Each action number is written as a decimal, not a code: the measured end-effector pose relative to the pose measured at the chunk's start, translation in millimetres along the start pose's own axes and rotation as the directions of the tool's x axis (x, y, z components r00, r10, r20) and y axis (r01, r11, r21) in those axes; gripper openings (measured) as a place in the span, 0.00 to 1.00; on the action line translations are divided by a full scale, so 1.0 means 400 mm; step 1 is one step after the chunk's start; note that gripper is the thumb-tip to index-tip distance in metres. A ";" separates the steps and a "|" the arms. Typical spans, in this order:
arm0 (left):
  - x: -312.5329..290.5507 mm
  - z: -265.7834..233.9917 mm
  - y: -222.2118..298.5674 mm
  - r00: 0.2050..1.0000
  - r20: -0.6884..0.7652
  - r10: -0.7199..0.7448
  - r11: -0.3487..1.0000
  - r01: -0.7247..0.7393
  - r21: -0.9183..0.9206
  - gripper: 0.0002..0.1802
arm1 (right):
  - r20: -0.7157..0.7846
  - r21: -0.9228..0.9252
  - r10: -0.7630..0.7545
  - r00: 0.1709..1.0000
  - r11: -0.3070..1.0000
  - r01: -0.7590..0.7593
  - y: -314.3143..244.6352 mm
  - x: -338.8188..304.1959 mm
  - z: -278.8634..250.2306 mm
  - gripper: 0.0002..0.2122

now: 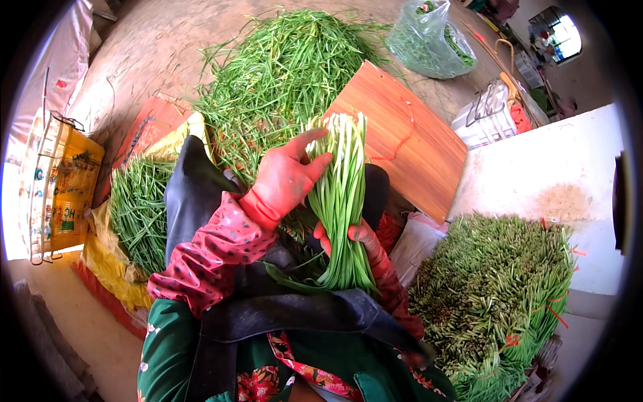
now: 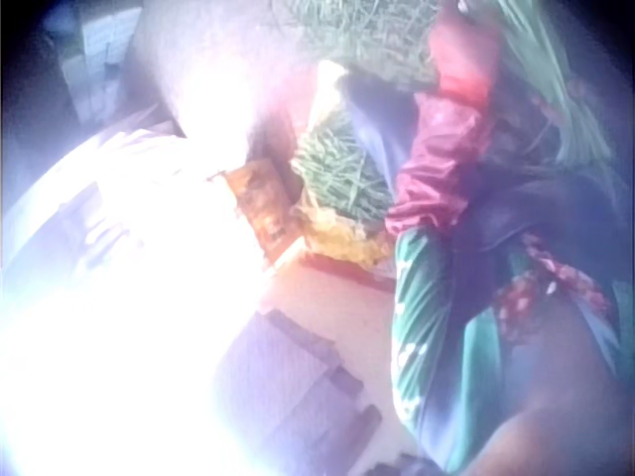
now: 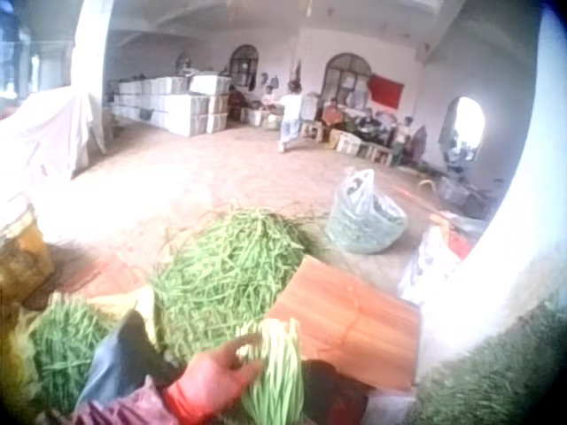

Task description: The person bundles green vegetable stalks using a red tie and places them onto a large pile, then gathers more loose stalks from a pile on the floor to continue the process.

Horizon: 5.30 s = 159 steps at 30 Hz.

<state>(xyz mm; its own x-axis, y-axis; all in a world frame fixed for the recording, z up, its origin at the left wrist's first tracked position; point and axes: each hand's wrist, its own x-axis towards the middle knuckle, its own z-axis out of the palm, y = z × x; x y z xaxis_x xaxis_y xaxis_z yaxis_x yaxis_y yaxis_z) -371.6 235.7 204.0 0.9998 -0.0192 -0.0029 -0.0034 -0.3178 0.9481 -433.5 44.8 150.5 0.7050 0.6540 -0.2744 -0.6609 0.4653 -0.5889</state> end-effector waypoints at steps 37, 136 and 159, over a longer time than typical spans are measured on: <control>0.032 -0.008 -0.042 0.992 0.118 -0.046 0.982 0.023 0.189 0.11 | 0.039 -0.111 0.159 0.987 0.982 -0.154 0.024 -0.023 -0.011 0.28; -0.132 -0.598 -1.067 0.505 -0.863 0.020 0.652 0.648 0.394 0.38 | -0.461 -0.784 -0.183 0.868 0.542 -0.302 -0.012 1.171 -0.386 0.22; -0.024 -0.601 -1.263 0.273 -0.649 -0.710 0.147 0.959 0.243 0.39 | -0.265 -0.661 0.675 0.688 0.392 -0.640 0.552 1.029 -0.114 0.19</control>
<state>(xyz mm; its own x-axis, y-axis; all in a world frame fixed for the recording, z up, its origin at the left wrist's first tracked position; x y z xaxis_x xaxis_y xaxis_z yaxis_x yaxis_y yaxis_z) -374.8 624.2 -198.7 0.2879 0.8359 -0.4673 0.9536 -0.2953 0.0594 -277.3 389.6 -127.3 0.1069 0.6060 -0.7883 -0.5394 -0.6306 -0.5580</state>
